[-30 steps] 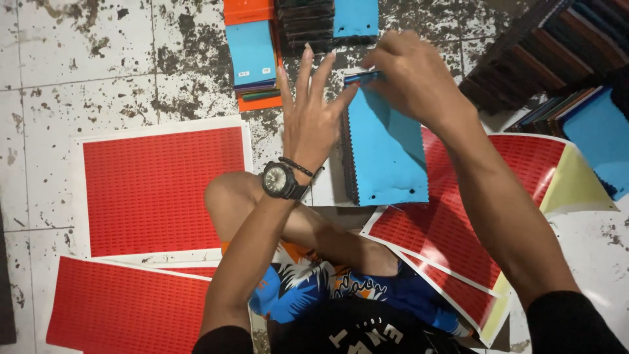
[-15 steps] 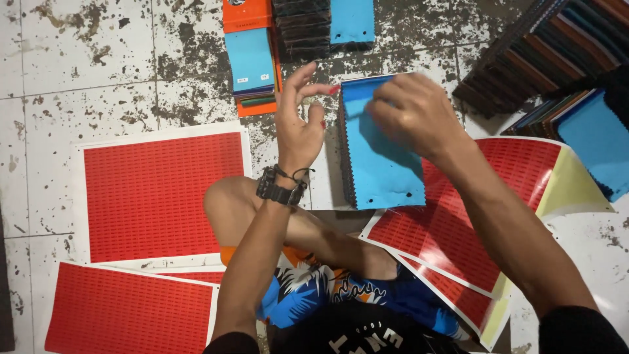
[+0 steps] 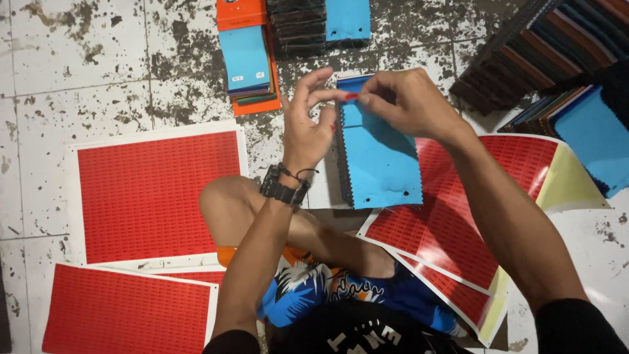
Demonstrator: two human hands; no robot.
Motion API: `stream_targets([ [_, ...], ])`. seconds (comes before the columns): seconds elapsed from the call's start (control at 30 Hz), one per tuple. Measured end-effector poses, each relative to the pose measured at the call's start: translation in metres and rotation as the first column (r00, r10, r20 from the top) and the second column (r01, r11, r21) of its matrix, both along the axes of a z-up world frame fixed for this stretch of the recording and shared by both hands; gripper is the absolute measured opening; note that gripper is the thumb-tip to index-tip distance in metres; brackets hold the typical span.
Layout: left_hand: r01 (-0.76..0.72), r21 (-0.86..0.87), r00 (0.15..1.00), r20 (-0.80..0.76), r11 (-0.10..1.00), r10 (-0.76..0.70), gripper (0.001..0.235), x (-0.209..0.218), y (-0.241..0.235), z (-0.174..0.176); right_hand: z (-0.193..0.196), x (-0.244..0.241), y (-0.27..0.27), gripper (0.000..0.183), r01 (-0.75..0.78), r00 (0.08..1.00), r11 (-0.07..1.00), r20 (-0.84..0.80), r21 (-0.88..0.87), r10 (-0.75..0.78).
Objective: The person sits on the floor and assembles notebooks by inserting small red tabs into the top edge of blue covers. They handle stacks of blue covers and red textured sheets, peeling a backing strip from a red sheet before continuing to insert tabs into the covers.
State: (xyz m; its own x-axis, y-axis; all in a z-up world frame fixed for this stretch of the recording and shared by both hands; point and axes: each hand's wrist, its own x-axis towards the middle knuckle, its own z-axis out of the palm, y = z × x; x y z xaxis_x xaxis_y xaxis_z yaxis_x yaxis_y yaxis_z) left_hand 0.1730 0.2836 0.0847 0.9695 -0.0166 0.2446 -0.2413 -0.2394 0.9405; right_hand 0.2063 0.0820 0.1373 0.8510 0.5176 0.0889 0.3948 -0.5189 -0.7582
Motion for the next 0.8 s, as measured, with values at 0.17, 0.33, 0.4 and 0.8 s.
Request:
stream_targets([
  [0.17, -0.136, 0.191, 0.970, 0.224, 0.972, 0.092, 0.053, 0.000, -0.004, -0.021, -0.006, 0.010, 0.003, 0.014, -0.065, 0.998, 0.993, 0.002, -0.098, 0.066],
  [0.33, -0.215, 0.266, 0.952, 0.270, 0.940, 0.141, 0.046, -0.005, 0.005, -0.015, -0.009, 0.009, 0.007, 0.016, 0.023, 0.999, 0.993, 0.028, -0.114, -0.020],
  [0.4, -0.188, 0.225, 0.962, 0.240, 0.956, 0.133, 0.045, -0.008, 0.006, -0.011, -0.010, 0.009, 0.006, 0.014, 0.047, 0.999, 0.994, 0.018, -0.096, -0.045],
  [0.8, -0.117, 0.184, 0.983, 0.160, 0.976, 0.088, 0.048, -0.004, -0.002, -0.006, -0.004, 0.009, 0.003, 0.014, -0.053, 0.998, 0.994, -0.023, -0.092, 0.051],
])
